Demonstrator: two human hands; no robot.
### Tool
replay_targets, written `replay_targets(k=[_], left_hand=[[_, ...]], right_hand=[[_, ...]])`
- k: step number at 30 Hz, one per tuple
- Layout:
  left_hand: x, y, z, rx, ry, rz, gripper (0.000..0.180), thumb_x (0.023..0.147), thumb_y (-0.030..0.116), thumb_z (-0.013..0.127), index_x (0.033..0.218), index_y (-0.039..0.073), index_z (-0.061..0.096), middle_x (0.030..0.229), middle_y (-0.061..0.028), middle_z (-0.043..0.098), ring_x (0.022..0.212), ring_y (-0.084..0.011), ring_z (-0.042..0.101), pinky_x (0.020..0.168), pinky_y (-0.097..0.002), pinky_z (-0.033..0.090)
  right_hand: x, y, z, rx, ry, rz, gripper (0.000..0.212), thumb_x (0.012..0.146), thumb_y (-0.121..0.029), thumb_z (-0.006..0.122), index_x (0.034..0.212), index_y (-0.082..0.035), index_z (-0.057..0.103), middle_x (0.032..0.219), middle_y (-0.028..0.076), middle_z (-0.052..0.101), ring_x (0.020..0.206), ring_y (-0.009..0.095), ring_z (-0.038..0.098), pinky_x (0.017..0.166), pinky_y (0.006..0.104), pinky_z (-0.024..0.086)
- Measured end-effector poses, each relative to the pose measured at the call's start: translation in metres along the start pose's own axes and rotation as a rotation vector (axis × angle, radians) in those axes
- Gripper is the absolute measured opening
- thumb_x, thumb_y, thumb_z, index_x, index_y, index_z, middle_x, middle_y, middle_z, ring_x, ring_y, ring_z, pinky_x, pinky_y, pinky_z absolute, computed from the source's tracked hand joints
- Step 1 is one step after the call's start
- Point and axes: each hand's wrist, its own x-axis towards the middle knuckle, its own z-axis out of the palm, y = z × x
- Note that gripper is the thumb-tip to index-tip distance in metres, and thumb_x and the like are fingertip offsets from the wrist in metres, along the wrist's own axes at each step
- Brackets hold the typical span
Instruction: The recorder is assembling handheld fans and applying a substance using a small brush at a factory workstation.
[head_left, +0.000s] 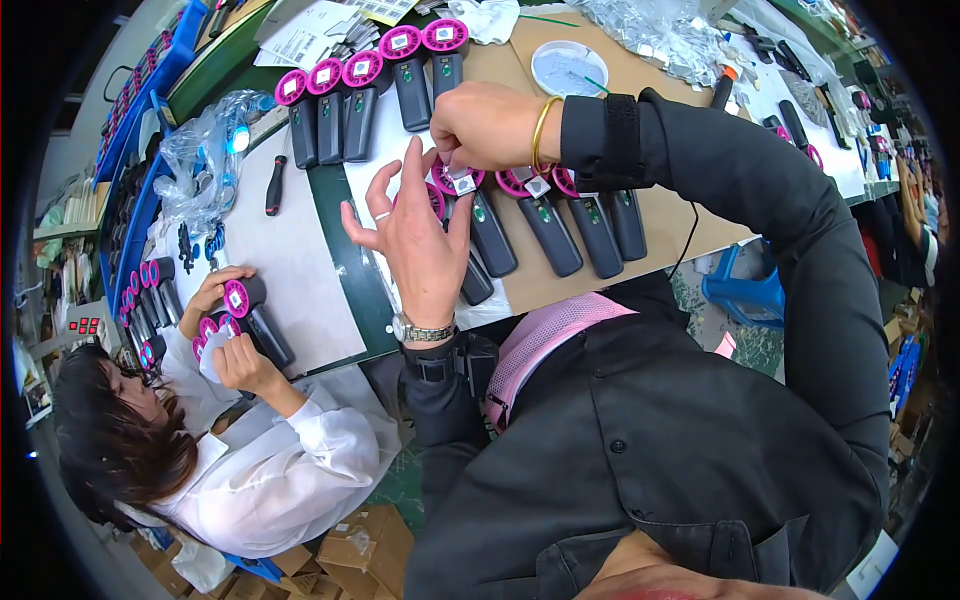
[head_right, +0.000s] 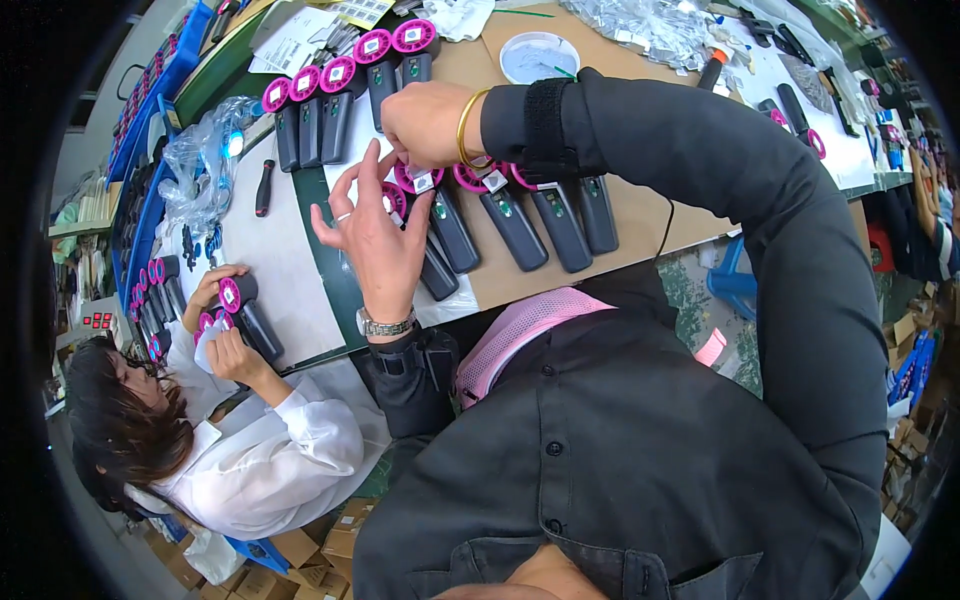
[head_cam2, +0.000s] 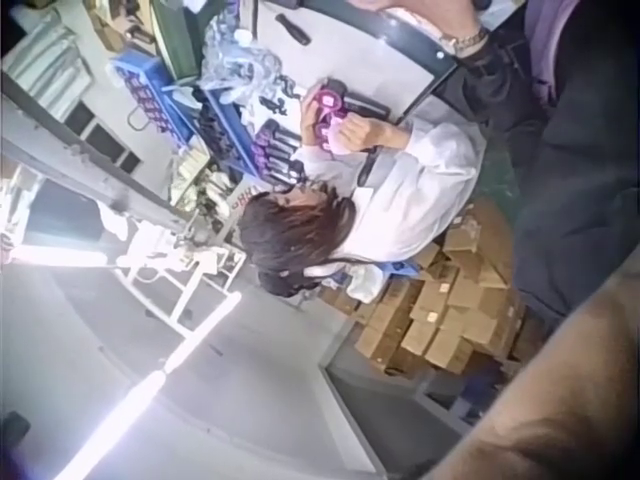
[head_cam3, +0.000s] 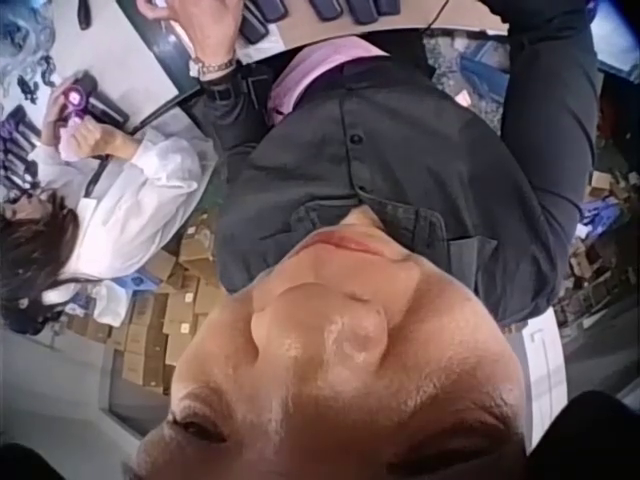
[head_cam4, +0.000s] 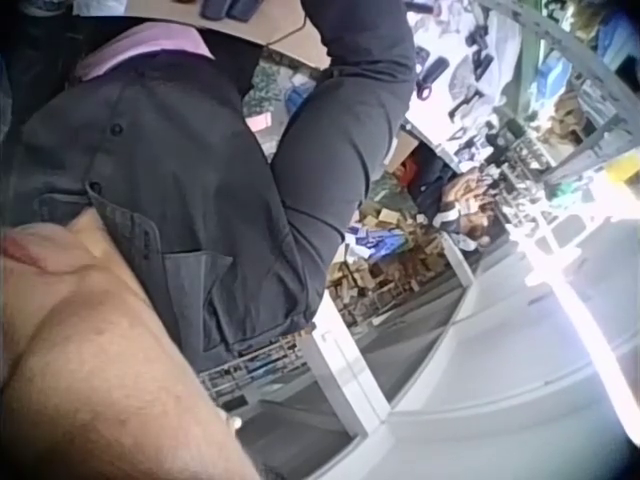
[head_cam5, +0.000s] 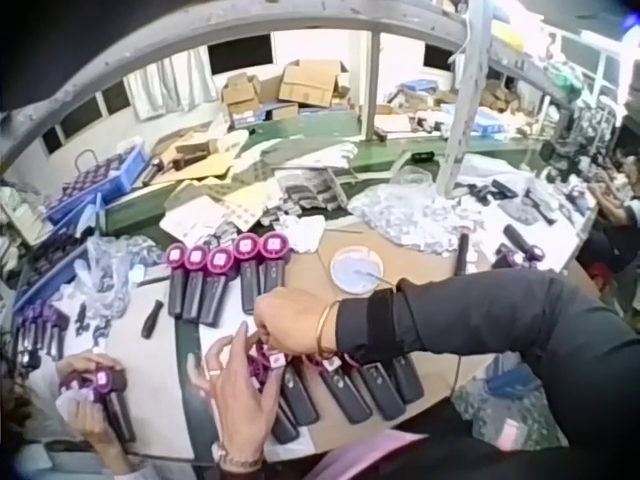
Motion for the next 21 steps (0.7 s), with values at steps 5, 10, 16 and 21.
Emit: replay_targets(k=[5, 10, 16, 21], left_hand=[[0.002, 0.0, 0.0, -0.023, 0.013, -0.003, 0.093, 0.083, 0.018, 0.093, 0.164, 0.01, 0.048, 0.117, -0.0023, 0.078, 0.143, -0.0288, 0.052, 0.126, -0.0693, 0.008], [0.008, 0.0, -0.001, -0.059, -0.008, 0.014, 0.089, 0.081, 0.017, 0.094, 0.159, 0.011, 0.051, 0.132, -0.0002, 0.077, 0.139, -0.028, 0.053, 0.126, -0.0686, 0.01], [0.006, -0.003, -0.002, -0.068, 0.007, 0.039, 0.08, 0.081, 0.017, 0.095, 0.151, 0.012, 0.055, 0.13, -0.0004, 0.076, 0.137, -0.0267, 0.054, 0.127, -0.0662, 0.012], [0.008, -0.008, 0.004, -0.047, 0.01, 0.061, 0.076, 0.08, 0.019, 0.096, 0.145, 0.012, 0.058, 0.129, -0.0004, 0.075, 0.135, -0.0257, 0.056, 0.127, -0.0641, 0.014]], right_hand=[[0.001, 0.0, 0.007, -0.061, 0.097, 0.04, 0.018, 0.081, -0.013, 0.089, 0.089, -0.002, 0.078, 0.09, 0.016, 0.08, 0.089, 0.039, 0.077, 0.078, 0.0474, 0.059], [0.017, 0.007, 0.006, 0.011, -0.007, 0.162, 0.027, 0.077, -0.018, 0.096, 0.087, -0.001, 0.078, 0.088, 0.017, 0.079, 0.089, 0.039, 0.077, 0.078, 0.0475, 0.06], [0.036, 0.012, 0.01, -0.08, -0.063, 0.177, 0.042, 0.073, -0.031, 0.101, 0.095, -0.001, 0.082, 0.093, 0.018, 0.08, 0.092, 0.038, 0.078, 0.081, 0.0465, 0.061], [0.07, 0.028, 0.008, -0.209, -0.289, 0.15, 0.057, 0.071, -0.048, 0.101, 0.101, -0.001, 0.086, 0.094, 0.018, 0.081, 0.091, 0.036, 0.079, 0.082, 0.0438, 0.062]])
